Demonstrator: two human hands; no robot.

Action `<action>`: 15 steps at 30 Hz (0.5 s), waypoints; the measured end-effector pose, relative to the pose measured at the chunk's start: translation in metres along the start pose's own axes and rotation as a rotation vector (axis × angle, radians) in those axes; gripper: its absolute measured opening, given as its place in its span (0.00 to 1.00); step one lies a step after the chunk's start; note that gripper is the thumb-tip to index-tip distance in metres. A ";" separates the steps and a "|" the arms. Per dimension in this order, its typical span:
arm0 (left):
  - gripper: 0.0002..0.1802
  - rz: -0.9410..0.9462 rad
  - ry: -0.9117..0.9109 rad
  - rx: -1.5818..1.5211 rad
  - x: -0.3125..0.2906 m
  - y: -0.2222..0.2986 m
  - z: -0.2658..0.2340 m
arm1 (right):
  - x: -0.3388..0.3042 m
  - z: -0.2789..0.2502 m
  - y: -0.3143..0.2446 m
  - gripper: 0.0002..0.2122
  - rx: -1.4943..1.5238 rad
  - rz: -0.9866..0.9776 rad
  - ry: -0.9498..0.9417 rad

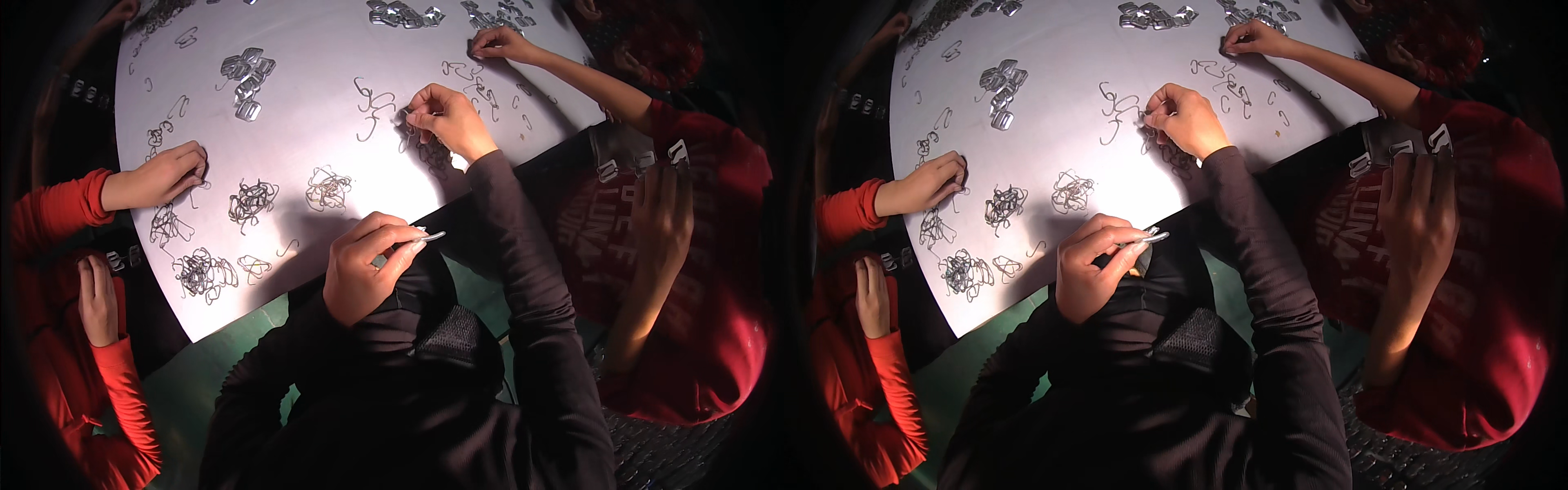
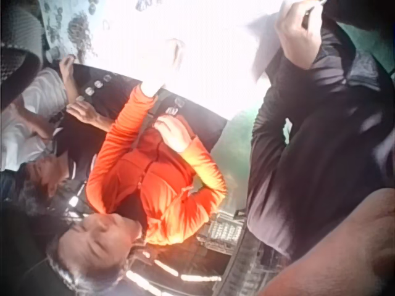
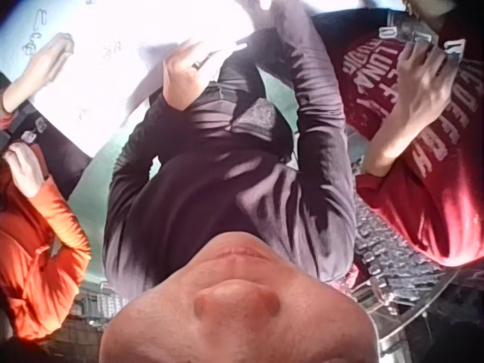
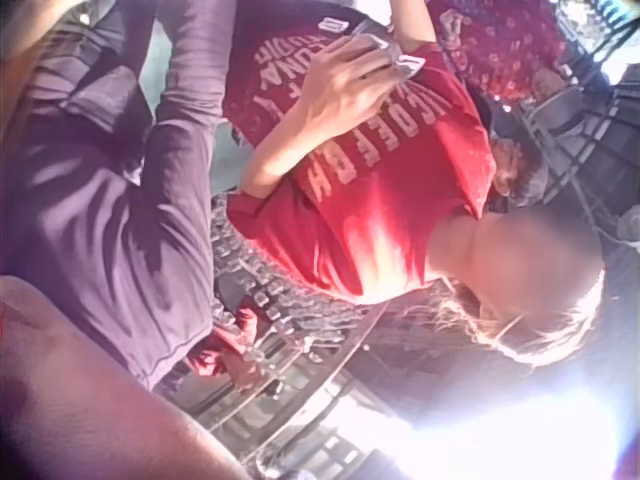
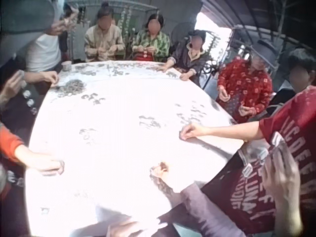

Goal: The person stands by a rack of metal parts and then moves to a table to join others. They pick up small metal clips and links from the table by hand and connect them together to form a chain-like assembly.

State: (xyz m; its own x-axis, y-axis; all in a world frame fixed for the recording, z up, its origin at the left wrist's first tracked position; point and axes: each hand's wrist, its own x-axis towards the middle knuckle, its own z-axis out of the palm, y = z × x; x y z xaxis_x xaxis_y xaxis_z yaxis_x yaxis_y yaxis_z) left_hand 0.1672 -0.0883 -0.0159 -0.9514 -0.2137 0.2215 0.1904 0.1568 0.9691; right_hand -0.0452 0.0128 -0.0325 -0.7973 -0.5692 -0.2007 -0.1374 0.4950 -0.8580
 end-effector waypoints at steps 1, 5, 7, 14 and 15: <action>0.07 0.003 -0.001 -0.007 -0.001 0.000 0.001 | 0.002 -0.002 0.003 0.08 0.133 0.013 -0.002; 0.07 -0.004 -0.008 -0.045 -0.004 0.002 0.003 | -0.008 -0.003 0.000 0.10 0.489 0.020 -0.039; 0.06 -0.032 -0.020 -0.069 -0.005 0.002 0.003 | -0.018 -0.004 -0.004 0.10 0.519 0.032 -0.025; 0.07 -0.057 -0.039 -0.065 -0.005 0.004 0.005 | -0.030 -0.006 -0.010 0.10 0.394 -0.035 -0.011; 0.07 -0.050 -0.037 -0.072 -0.006 0.004 0.005 | -0.035 -0.006 -0.013 0.10 0.436 -0.075 -0.049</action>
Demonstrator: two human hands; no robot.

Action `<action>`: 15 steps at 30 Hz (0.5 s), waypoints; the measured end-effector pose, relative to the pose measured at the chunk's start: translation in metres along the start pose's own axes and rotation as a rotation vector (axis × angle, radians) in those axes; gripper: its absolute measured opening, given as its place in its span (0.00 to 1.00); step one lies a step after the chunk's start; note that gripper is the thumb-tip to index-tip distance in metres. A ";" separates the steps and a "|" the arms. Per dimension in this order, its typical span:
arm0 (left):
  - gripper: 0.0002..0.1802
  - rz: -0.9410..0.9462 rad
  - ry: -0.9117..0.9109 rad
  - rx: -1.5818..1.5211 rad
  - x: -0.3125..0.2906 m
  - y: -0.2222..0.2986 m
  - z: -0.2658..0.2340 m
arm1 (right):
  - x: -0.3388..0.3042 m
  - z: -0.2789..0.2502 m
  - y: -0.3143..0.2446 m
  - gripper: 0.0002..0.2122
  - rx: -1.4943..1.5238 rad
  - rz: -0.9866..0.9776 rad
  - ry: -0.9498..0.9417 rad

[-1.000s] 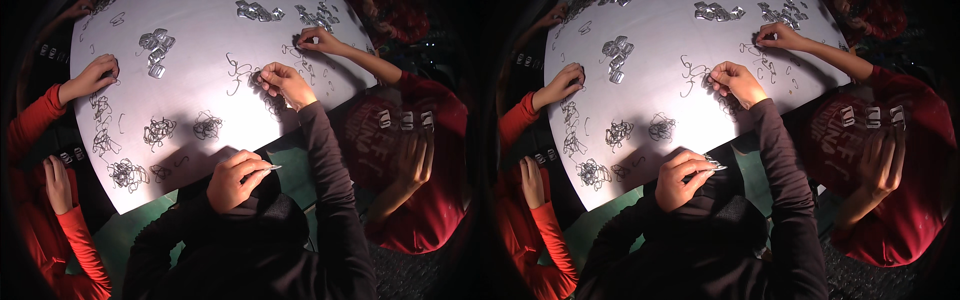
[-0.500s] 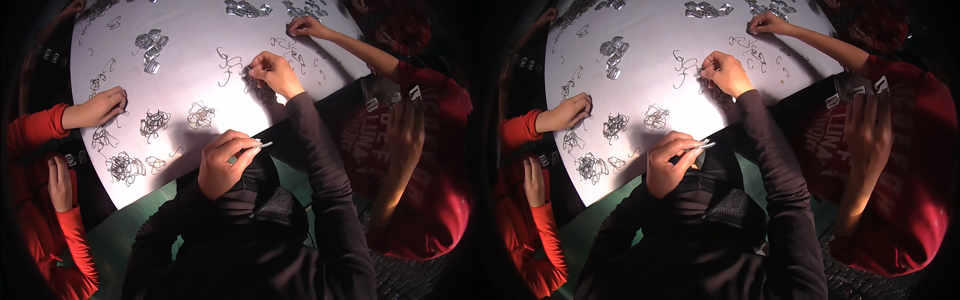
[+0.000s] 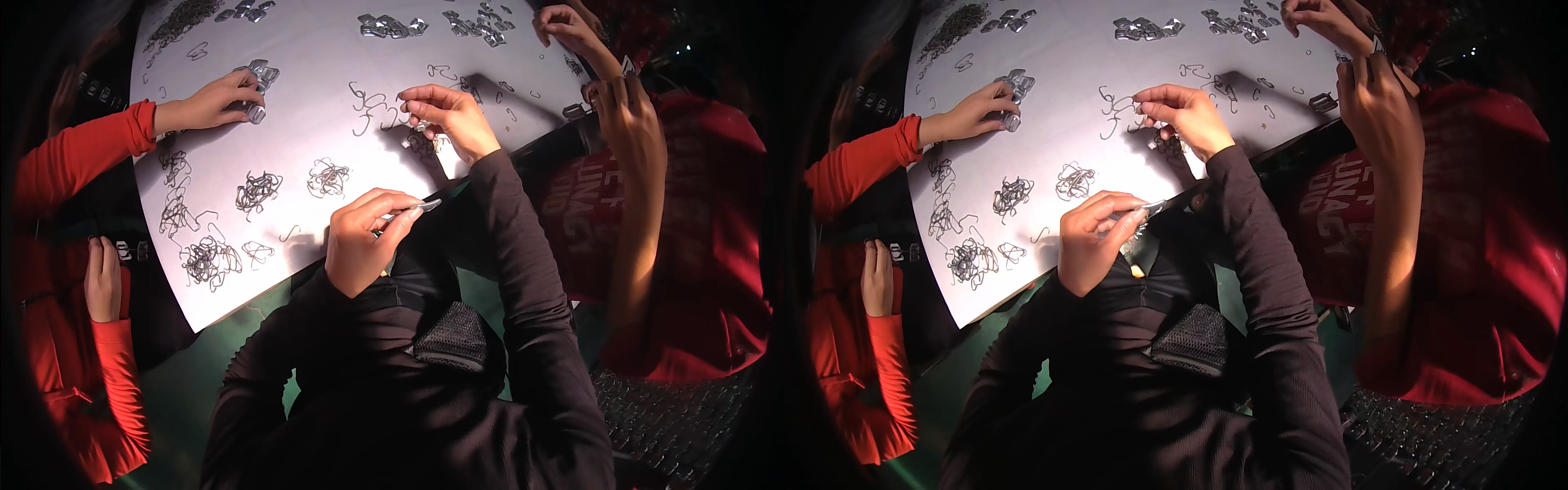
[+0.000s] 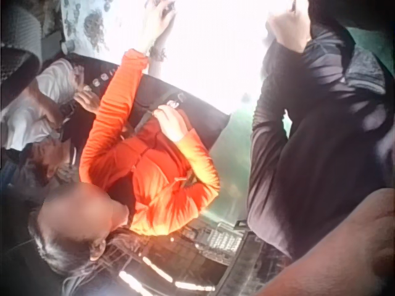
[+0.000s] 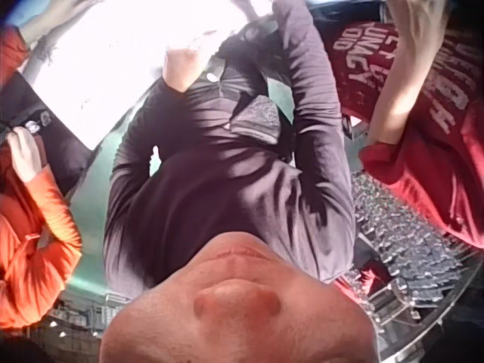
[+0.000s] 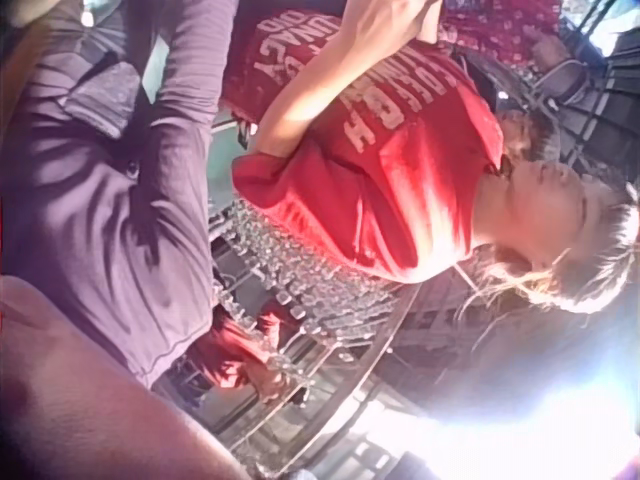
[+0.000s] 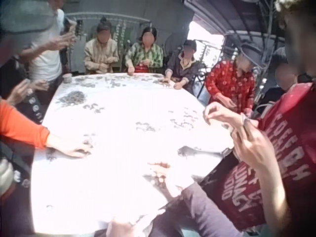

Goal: The person stands by a rack of metal parts and then moves to a table to join others. They pick up small metal clips and links from the table by hand and connect them together to form a chain-like assembly.

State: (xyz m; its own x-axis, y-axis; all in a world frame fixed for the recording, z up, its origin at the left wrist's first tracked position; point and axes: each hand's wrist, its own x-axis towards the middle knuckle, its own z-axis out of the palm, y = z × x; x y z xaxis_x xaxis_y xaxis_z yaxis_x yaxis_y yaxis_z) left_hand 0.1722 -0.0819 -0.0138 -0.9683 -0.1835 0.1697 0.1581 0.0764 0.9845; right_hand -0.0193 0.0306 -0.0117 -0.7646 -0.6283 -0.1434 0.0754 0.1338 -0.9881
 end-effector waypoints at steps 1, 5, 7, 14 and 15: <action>0.07 0.007 -0.003 -0.011 0.000 0.001 0.000 | -0.009 0.000 -0.006 0.11 0.055 -0.019 -0.006; 0.06 0.000 0.039 -0.056 0.002 0.009 0.004 | -0.058 -0.002 -0.032 0.13 0.274 -0.083 -0.010; 0.06 -0.046 0.023 -0.118 0.004 0.009 0.006 | -0.077 0.000 -0.033 0.12 0.343 -0.140 0.026; 0.09 -0.086 0.006 -0.117 0.013 0.013 0.007 | -0.138 0.030 -0.053 0.06 -0.059 -0.169 0.270; 0.10 -0.097 -0.010 -0.135 0.013 0.012 0.008 | -0.143 0.029 -0.051 0.06 -0.108 -0.111 0.295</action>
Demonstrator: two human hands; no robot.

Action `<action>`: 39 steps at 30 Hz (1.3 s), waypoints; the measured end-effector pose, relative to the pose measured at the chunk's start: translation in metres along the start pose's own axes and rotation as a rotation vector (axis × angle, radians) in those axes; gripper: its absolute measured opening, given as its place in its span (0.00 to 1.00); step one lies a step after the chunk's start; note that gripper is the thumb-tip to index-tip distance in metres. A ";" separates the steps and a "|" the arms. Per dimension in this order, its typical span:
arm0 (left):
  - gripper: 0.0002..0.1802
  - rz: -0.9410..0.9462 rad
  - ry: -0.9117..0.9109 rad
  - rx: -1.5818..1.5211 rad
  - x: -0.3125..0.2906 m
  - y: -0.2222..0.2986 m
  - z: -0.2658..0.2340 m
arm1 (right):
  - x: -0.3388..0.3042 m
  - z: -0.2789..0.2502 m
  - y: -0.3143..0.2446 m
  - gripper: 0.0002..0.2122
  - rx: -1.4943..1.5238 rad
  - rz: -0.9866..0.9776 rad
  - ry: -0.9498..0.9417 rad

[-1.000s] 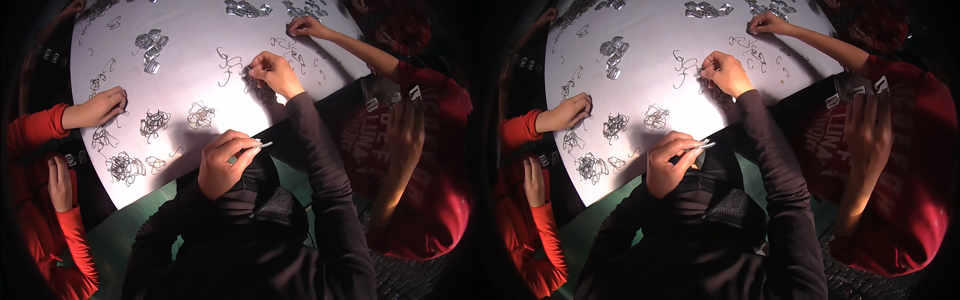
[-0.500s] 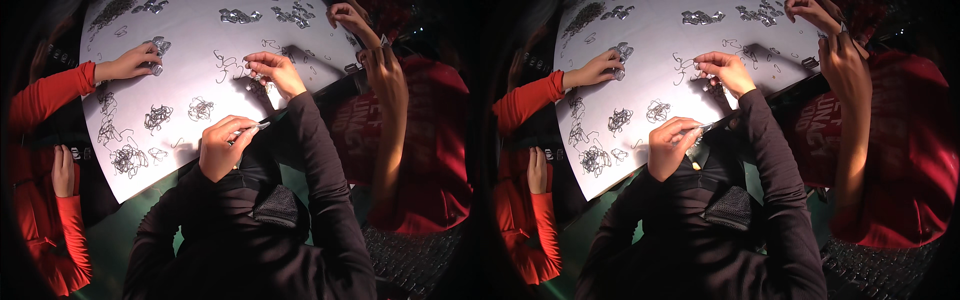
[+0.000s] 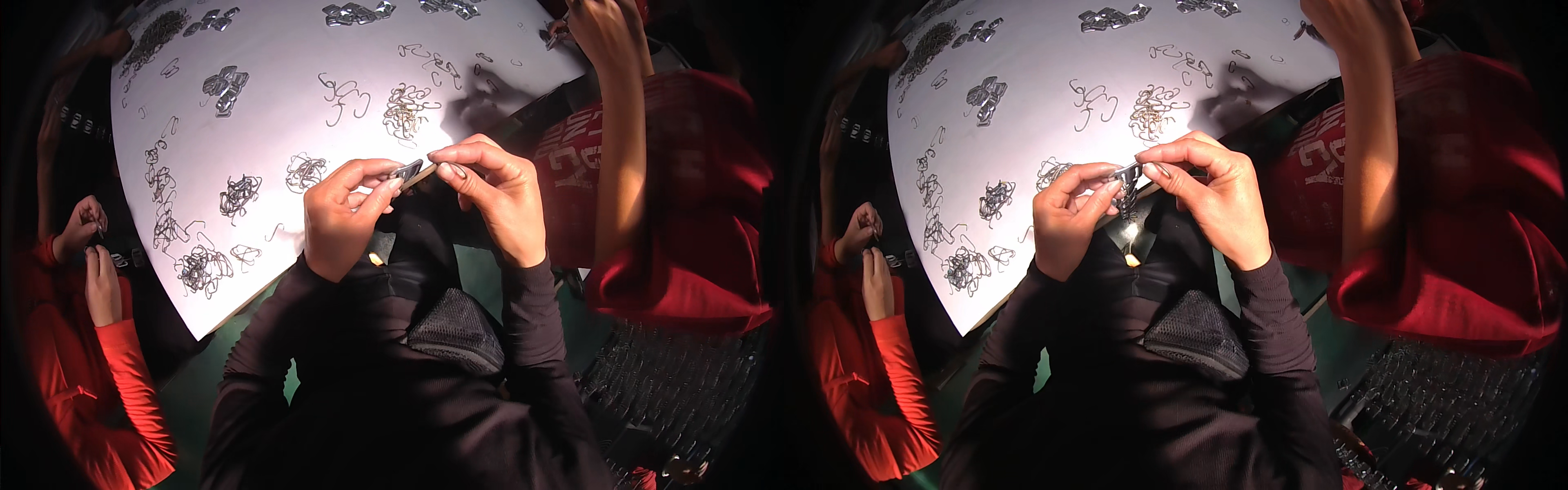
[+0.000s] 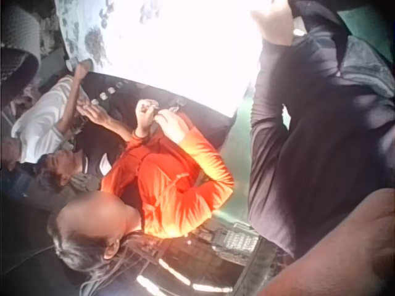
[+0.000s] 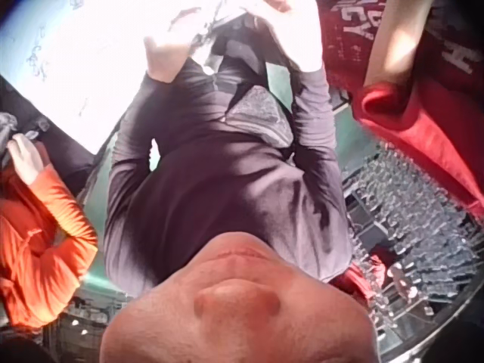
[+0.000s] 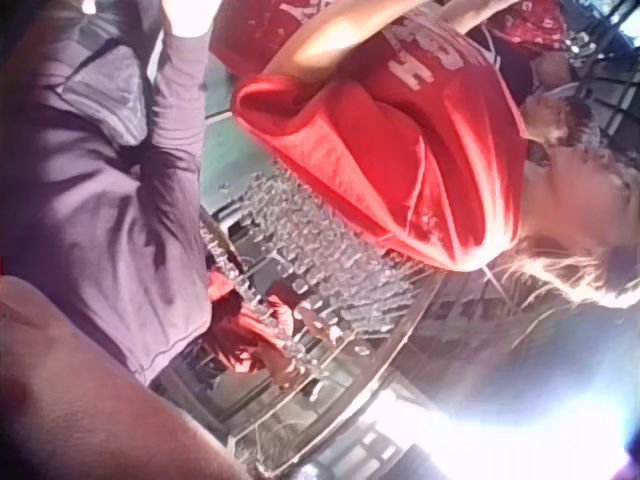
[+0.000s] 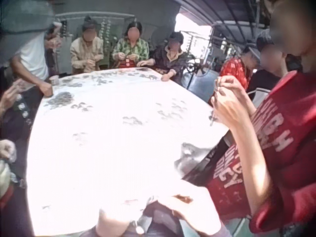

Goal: The person stands by a rack of metal parts and then moves to a table to join others. They pick up small metal clips and links from the table by hand and connect them together to form a chain-like assembly.

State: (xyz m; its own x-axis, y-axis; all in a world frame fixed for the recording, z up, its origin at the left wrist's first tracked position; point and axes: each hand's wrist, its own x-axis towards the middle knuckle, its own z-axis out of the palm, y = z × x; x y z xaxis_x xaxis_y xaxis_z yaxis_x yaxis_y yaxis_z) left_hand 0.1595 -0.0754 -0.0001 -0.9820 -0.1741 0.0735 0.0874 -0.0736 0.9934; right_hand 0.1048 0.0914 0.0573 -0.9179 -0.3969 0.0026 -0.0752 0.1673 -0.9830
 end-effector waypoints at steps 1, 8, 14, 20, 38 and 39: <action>0.10 0.002 -0.006 0.003 0.001 -0.001 0.001 | -0.001 -0.001 0.011 0.06 -0.041 -0.100 0.024; 0.07 -0.029 -0.033 -0.030 0.002 -0.001 0.009 | -0.001 -0.009 0.033 0.06 -0.052 -0.192 0.053; 0.07 0.001 -0.017 0.001 0.005 -0.001 0.008 | 0.005 -0.008 0.031 0.06 0.367 0.134 -0.101; 0.07 0.057 0.064 0.001 0.008 -0.001 0.015 | 0.010 -0.008 0.039 0.07 0.623 0.265 -0.127; 0.11 0.139 0.035 0.057 0.008 0.006 0.012 | 0.005 0.001 0.017 0.06 0.172 -0.128 0.011; 0.12 0.129 0.042 0.020 0.007 0.007 0.013 | 0.006 -0.001 0.021 0.06 0.026 -0.248 0.062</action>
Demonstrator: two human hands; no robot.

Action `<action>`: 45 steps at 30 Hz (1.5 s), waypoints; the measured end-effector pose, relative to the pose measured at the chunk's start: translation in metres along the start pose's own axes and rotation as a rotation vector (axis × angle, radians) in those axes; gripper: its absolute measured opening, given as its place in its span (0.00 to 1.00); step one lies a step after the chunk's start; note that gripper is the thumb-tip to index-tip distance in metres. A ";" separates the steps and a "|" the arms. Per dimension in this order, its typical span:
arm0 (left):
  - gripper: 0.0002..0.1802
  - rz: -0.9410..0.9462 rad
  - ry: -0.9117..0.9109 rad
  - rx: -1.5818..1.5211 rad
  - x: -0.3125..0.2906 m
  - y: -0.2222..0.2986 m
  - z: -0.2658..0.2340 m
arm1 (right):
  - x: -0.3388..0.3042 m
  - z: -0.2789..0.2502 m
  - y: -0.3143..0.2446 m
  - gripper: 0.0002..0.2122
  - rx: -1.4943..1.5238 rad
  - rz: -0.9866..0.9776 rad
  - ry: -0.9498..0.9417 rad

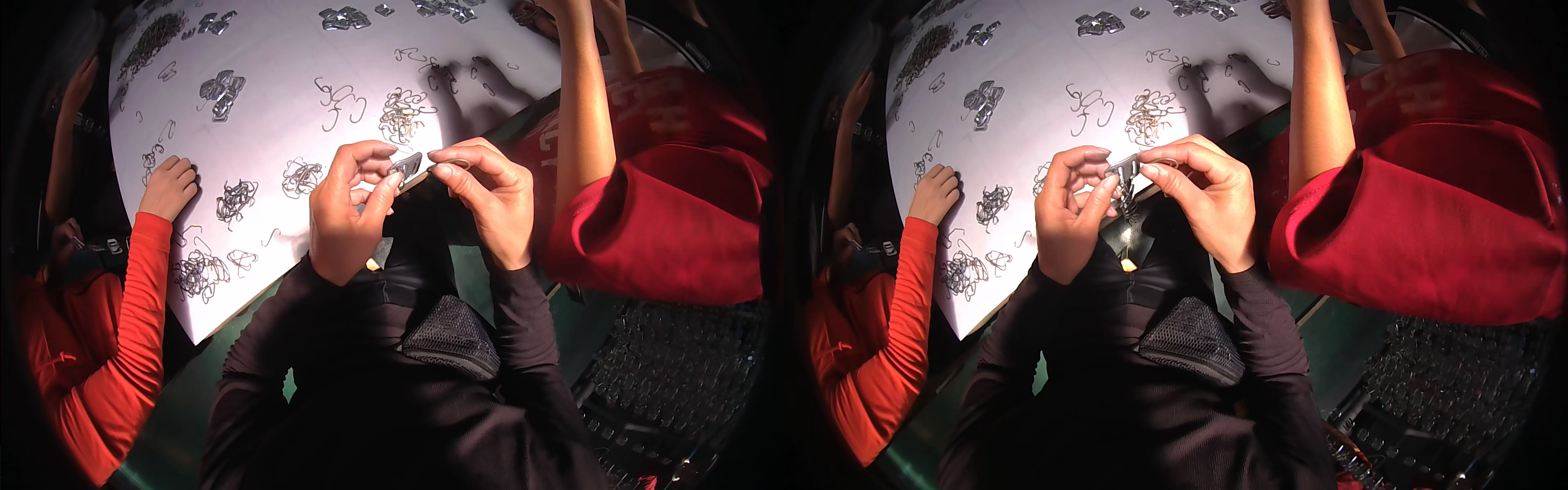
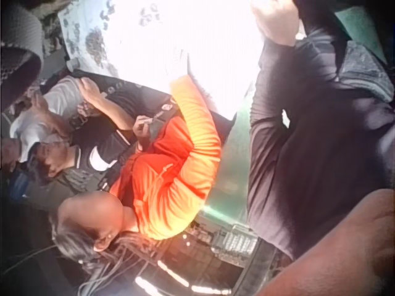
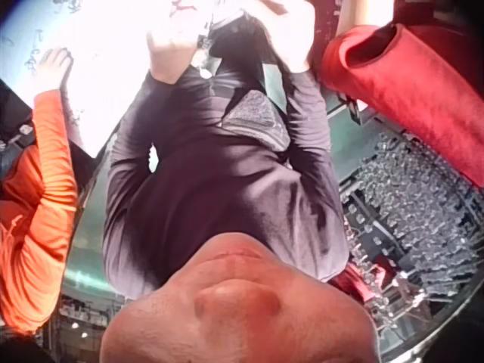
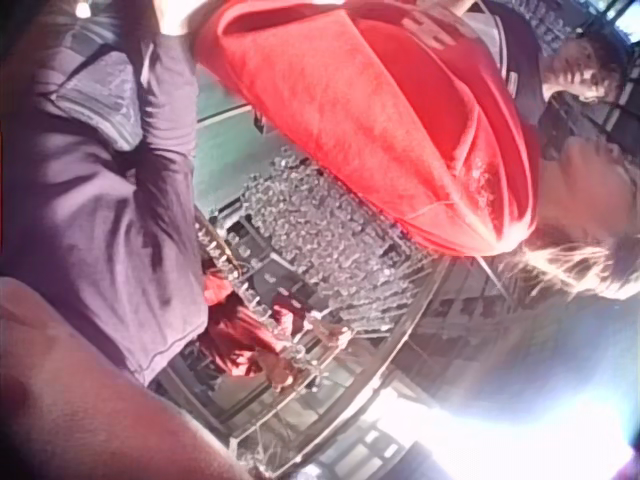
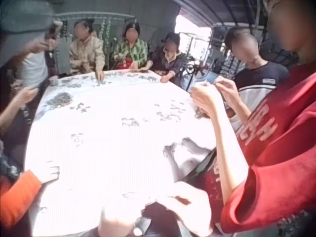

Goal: The person stands by a rack of metal parts and then moves to a table to join others. They pick up small metal clips and links from the table by hand and connect them together to form a chain-like assembly.

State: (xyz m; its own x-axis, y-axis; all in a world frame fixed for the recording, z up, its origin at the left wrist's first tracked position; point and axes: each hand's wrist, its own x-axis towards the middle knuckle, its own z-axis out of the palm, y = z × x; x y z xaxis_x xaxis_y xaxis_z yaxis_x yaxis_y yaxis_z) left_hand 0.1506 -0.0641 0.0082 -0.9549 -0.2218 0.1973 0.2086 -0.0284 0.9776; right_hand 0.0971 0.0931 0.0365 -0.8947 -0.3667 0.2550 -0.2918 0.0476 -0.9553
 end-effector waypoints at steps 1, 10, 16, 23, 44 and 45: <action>0.13 -0.011 0.009 -0.036 0.000 0.001 0.001 | 0.000 -0.001 0.000 0.06 -0.084 -0.069 0.012; 0.12 -0.015 -0.020 -0.042 -0.011 -0.001 -0.001 | -0.010 0.004 -0.003 0.05 0.057 0.099 0.022; 0.12 -0.035 -0.013 -0.051 -0.015 -0.001 -0.007 | -0.013 0.005 -0.020 0.06 0.023 0.170 0.057; 0.09 0.000 -0.001 -0.059 -0.014 0.007 -0.008 | -0.018 0.006 -0.036 0.05 -0.017 0.268 0.013; 0.07 0.156 -0.003 0.039 -0.016 0.021 -0.001 | -0.025 0.022 -0.038 0.04 -0.219 -0.124 0.216; 0.08 0.196 -0.042 0.053 -0.012 0.022 -0.007 | -0.025 0.021 -0.044 0.04 -0.212 -0.155 0.231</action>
State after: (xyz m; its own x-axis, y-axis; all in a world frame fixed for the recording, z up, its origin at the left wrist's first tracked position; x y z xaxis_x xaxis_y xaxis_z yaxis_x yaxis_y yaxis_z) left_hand 0.1682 -0.0687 0.0266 -0.9054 -0.1770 0.3860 0.3809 0.0629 0.9225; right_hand 0.1392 0.0801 0.0686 -0.8802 -0.1656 0.4448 -0.4721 0.2090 -0.8564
